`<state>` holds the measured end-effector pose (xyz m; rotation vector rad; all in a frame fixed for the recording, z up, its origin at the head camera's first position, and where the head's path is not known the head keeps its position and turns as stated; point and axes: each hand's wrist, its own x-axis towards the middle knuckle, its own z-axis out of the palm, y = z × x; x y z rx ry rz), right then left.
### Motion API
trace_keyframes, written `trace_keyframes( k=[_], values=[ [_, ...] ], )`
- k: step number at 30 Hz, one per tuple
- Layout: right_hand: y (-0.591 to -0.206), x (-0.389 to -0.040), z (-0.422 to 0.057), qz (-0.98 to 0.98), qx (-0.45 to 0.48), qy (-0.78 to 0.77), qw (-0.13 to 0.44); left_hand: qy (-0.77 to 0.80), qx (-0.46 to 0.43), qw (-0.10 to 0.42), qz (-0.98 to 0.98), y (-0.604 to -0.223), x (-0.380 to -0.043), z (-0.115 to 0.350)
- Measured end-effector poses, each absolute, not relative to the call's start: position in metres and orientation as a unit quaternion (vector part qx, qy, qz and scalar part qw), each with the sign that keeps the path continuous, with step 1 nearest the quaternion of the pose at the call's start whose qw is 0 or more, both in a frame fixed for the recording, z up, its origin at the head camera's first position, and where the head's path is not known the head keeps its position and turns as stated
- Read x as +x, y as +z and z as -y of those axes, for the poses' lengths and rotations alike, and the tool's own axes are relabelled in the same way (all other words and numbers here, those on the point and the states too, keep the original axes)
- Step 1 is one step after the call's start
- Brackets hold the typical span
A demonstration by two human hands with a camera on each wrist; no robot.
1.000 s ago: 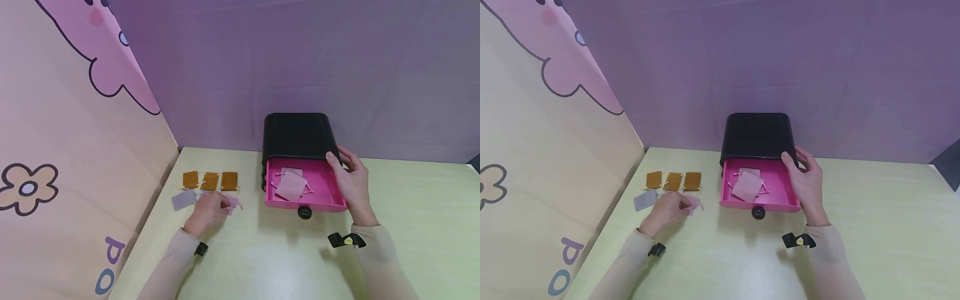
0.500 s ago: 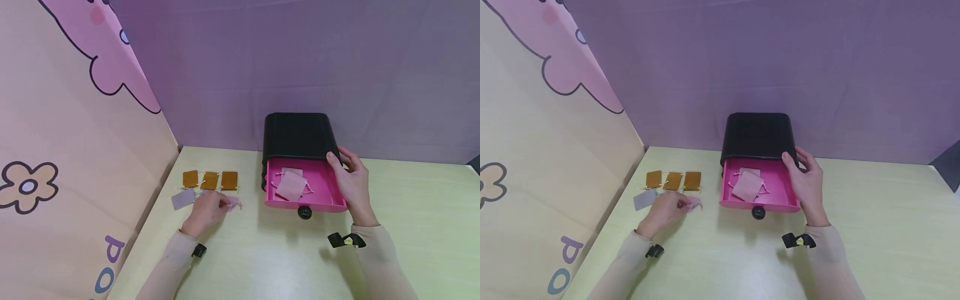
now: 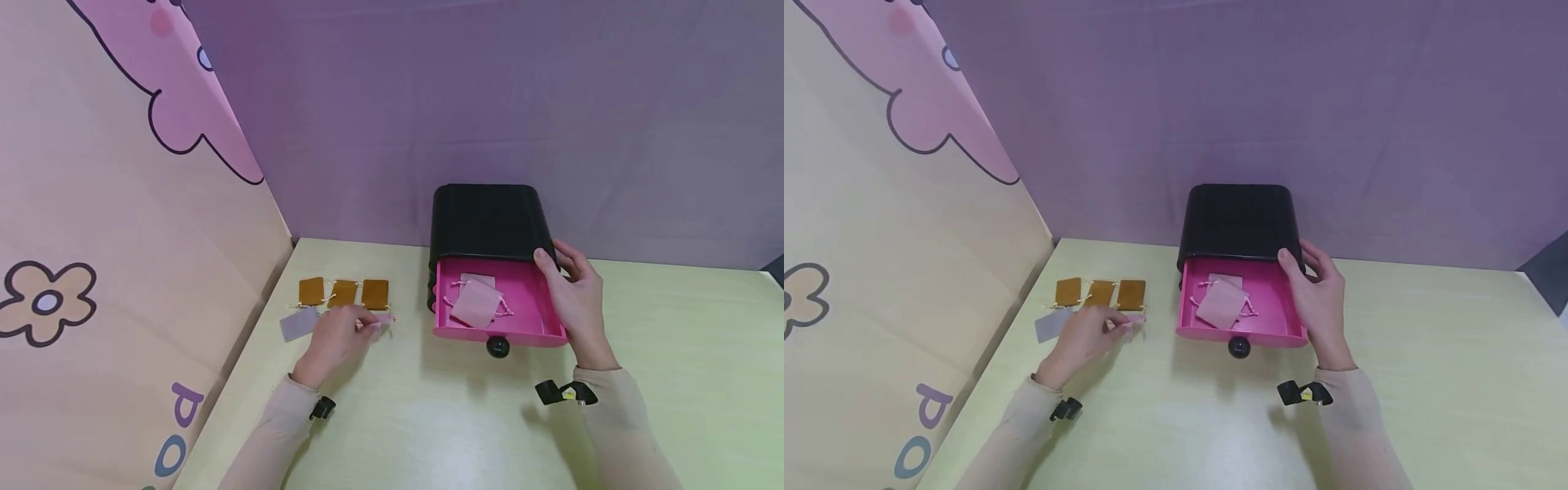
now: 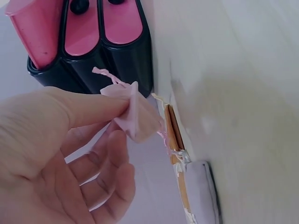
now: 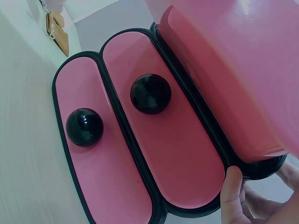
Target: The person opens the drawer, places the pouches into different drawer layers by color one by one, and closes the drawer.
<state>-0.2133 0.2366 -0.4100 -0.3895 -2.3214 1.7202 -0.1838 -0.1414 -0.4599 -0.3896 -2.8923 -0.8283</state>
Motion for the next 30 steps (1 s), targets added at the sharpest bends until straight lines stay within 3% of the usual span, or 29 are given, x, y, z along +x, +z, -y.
trace_keyframes(
  k=[30],
  values=[
    [-0.412, -0.215, -0.237, 0.791, -0.123, 0.588, 0.116, -0.285, -0.18, 0.155, 0.929, -0.437, -0.178, 0.126]
  ],
)
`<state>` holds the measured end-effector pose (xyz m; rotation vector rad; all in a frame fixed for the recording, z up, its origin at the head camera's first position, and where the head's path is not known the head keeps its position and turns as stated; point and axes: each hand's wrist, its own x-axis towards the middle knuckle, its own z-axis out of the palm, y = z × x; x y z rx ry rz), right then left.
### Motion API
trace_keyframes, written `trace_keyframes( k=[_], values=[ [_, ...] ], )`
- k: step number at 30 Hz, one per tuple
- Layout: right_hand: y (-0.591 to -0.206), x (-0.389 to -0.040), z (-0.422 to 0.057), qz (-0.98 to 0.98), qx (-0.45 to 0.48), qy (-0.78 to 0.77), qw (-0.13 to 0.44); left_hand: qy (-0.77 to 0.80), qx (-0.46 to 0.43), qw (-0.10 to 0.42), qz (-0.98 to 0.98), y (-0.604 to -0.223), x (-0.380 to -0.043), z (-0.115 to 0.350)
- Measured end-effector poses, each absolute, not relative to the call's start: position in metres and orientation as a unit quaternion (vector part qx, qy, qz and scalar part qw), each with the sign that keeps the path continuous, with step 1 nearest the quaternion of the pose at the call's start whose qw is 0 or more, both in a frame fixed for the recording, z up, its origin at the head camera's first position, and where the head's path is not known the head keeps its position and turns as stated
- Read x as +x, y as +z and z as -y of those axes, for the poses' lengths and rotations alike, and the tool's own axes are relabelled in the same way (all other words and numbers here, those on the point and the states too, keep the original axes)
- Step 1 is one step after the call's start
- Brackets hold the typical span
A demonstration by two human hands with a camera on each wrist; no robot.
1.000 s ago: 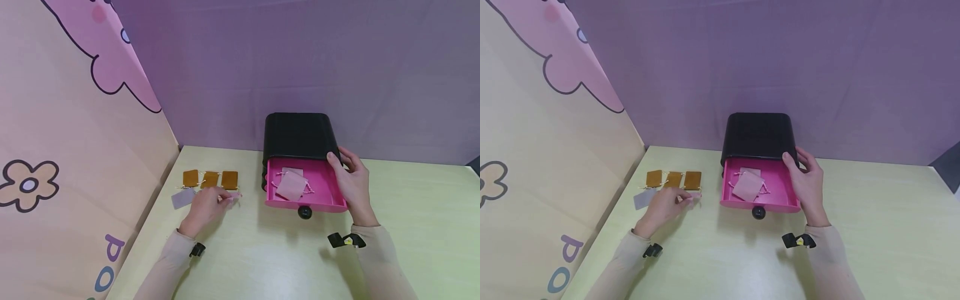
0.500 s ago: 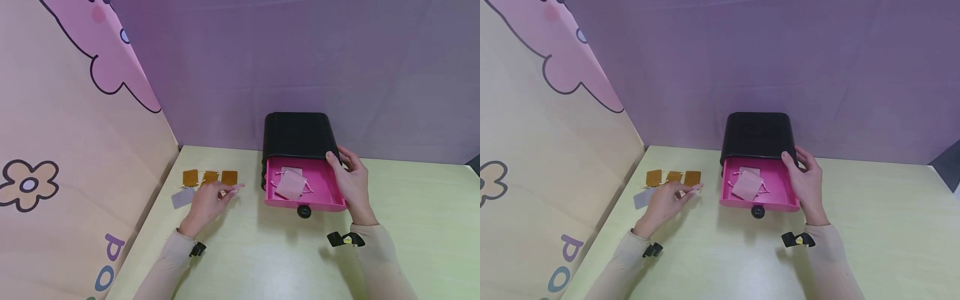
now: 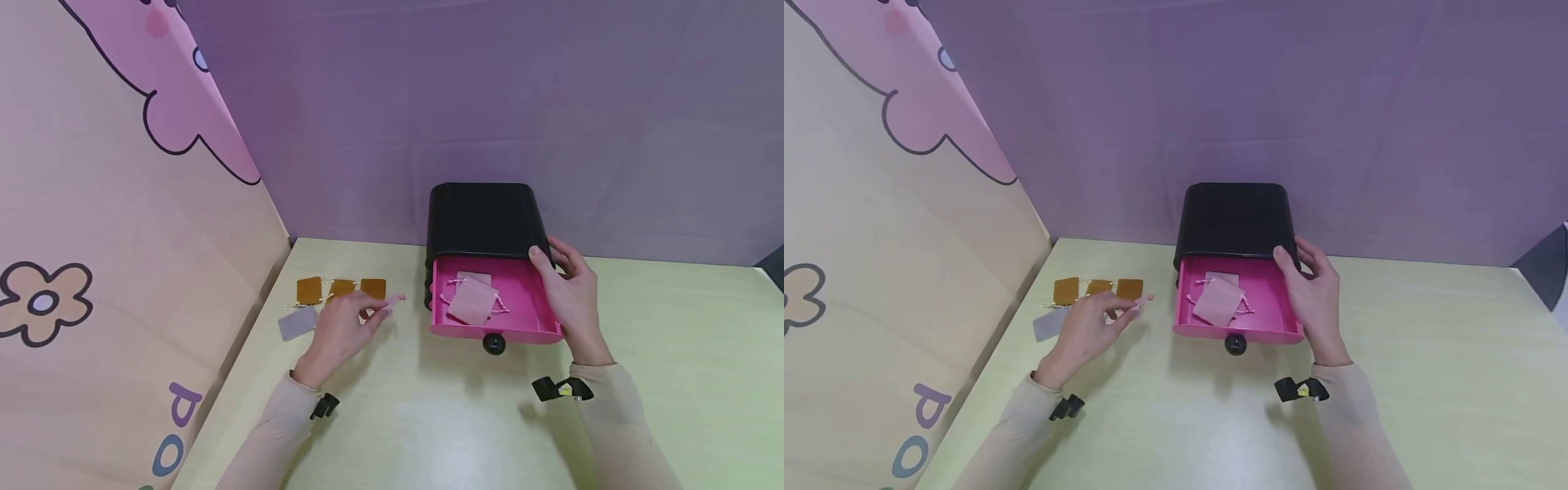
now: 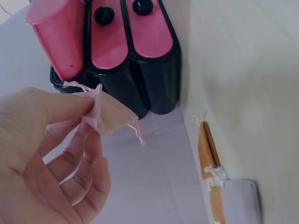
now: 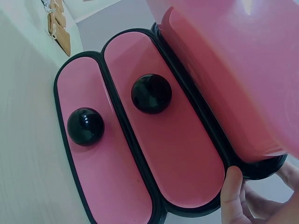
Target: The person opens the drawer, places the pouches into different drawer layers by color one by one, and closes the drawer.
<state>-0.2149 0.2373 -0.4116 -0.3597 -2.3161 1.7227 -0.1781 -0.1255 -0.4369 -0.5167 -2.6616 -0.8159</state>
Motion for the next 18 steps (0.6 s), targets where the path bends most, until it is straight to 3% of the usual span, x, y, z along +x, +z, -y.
trace_keyframes(
  k=[18],
  values=[
    [-0.409, -0.212, -0.237, 0.795, -0.126, 0.582, 0.112, -0.293, -0.204, 0.17, 0.919, -0.414, -0.171, 0.113]
  ],
)
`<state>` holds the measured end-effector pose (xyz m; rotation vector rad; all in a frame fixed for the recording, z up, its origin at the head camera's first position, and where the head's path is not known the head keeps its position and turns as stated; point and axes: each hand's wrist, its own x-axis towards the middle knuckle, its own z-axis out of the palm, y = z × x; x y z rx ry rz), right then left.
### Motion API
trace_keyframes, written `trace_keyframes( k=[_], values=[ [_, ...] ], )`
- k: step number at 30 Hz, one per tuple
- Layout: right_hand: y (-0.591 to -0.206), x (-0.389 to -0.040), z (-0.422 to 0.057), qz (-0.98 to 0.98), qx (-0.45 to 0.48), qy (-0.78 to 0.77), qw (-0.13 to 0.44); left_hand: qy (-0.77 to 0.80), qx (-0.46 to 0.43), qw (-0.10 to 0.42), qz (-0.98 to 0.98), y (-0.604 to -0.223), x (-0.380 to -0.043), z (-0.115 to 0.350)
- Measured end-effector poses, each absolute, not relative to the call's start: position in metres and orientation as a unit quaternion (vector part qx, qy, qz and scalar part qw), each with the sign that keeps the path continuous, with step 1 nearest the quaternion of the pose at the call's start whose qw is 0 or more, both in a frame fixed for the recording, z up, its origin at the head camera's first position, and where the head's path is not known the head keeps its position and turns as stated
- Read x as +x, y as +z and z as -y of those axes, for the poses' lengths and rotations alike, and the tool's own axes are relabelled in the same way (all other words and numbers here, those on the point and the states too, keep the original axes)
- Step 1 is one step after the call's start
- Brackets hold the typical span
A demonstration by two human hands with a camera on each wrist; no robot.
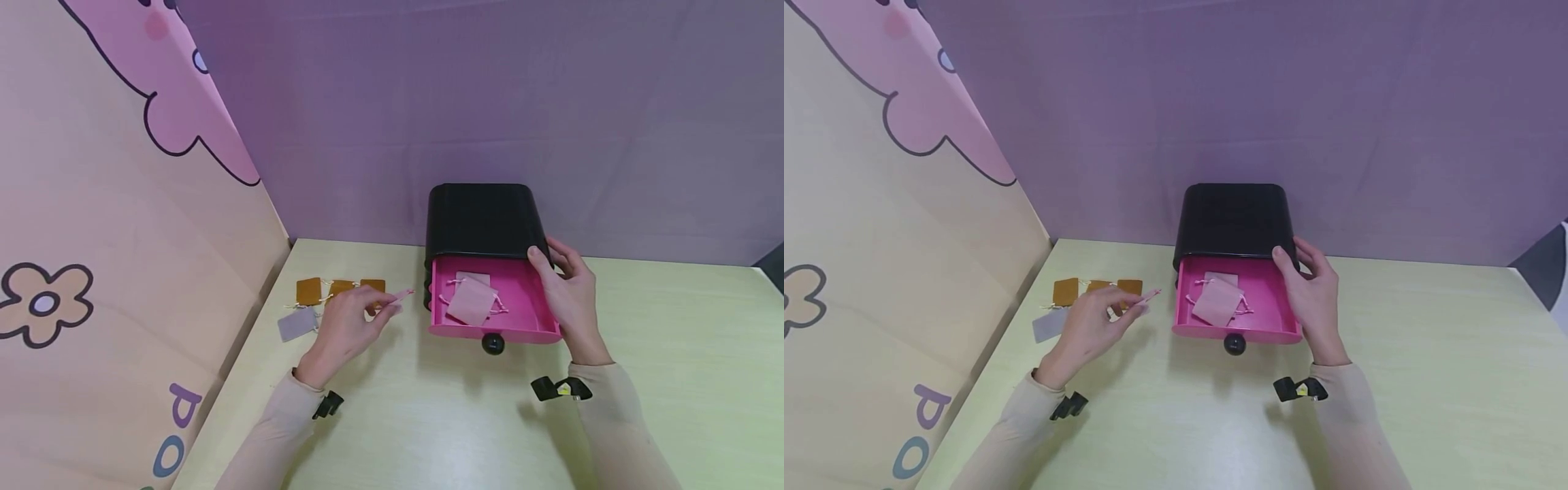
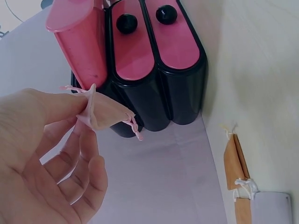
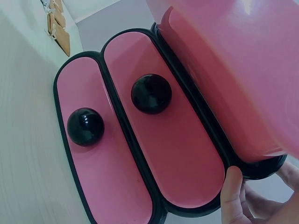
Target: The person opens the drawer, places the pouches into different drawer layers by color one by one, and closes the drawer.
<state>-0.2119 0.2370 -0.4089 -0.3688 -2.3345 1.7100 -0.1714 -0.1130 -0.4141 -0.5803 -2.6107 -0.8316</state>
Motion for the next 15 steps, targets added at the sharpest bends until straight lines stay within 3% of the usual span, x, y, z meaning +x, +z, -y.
trace_keyframes(
  k=[15],
  values=[
    [-0.409, -0.213, -0.237, 0.795, -0.128, 0.582, 0.11, -0.299, -0.207, 0.182, 0.914, -0.394, -0.163, 0.102]
  ],
)
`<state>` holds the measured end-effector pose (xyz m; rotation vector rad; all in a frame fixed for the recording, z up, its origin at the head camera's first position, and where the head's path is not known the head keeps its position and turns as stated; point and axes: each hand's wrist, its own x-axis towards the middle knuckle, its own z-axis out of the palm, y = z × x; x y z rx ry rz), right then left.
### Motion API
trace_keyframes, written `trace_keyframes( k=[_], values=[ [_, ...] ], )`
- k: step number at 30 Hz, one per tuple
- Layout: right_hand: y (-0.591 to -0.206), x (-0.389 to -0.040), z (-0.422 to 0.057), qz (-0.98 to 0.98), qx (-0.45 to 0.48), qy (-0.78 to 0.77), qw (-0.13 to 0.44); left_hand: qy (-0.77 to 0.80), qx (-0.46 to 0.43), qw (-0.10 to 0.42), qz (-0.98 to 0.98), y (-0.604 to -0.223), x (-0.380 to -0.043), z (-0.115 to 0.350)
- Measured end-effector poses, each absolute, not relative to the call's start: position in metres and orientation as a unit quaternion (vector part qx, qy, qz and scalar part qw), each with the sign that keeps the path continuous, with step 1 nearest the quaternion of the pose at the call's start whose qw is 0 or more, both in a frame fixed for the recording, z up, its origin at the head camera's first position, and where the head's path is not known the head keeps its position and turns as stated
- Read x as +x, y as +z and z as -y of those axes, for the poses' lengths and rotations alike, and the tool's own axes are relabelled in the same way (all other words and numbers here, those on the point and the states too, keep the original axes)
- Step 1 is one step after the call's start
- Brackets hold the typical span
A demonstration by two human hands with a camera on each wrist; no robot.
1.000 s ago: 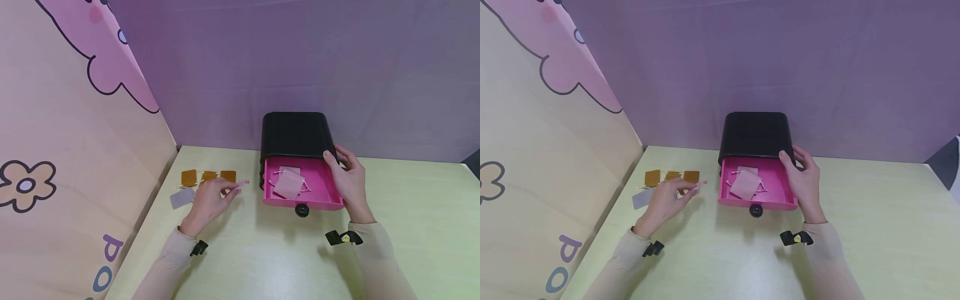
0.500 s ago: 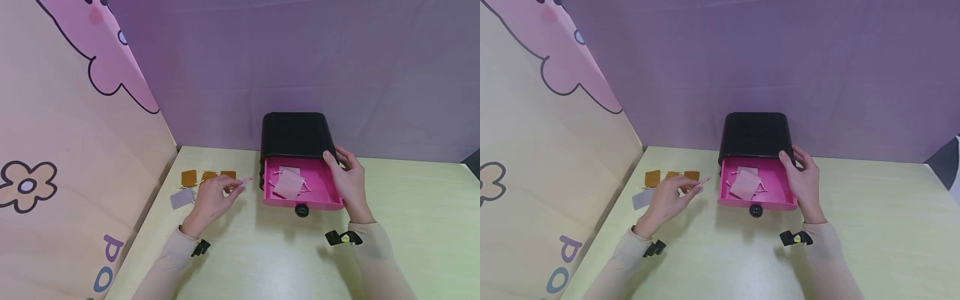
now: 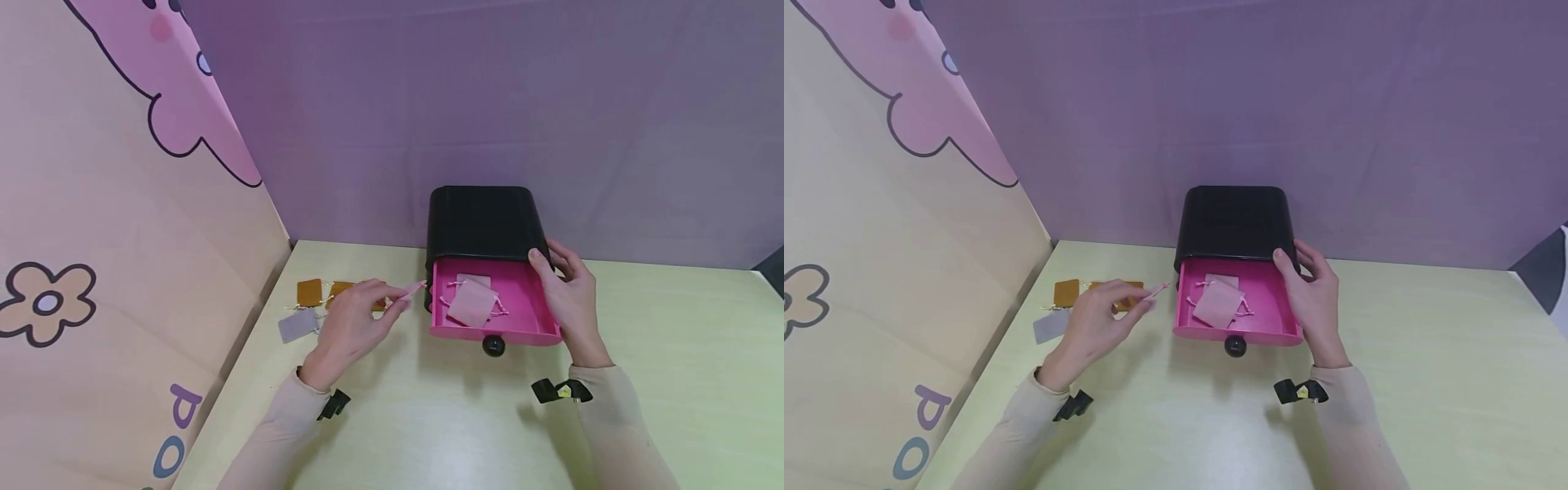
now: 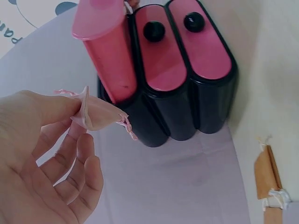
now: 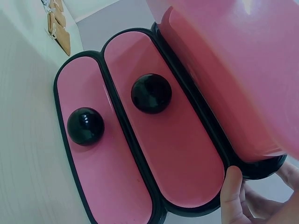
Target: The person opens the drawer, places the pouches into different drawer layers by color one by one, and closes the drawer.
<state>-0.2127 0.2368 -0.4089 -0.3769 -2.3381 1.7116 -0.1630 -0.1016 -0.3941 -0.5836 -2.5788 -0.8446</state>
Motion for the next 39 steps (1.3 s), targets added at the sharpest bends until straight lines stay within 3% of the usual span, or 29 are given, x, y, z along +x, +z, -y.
trace_keyframes(
  k=[14, 28, 39],
  values=[
    [-0.414, -0.212, -0.239, 0.795, -0.134, 0.582, 0.106, -0.295, -0.269, 0.228, 0.888, -0.382, -0.16, 0.078],
    [-0.412, -0.214, -0.236, 0.797, -0.128, 0.579, 0.113, -0.304, -0.316, 0.241, 0.866, -0.376, -0.166, 0.046],
    [-0.41, -0.211, -0.236, 0.793, -0.123, 0.585, 0.118, -0.323, -0.31, 0.207, 0.87, -0.378, -0.178, 0.027]
  ],
)
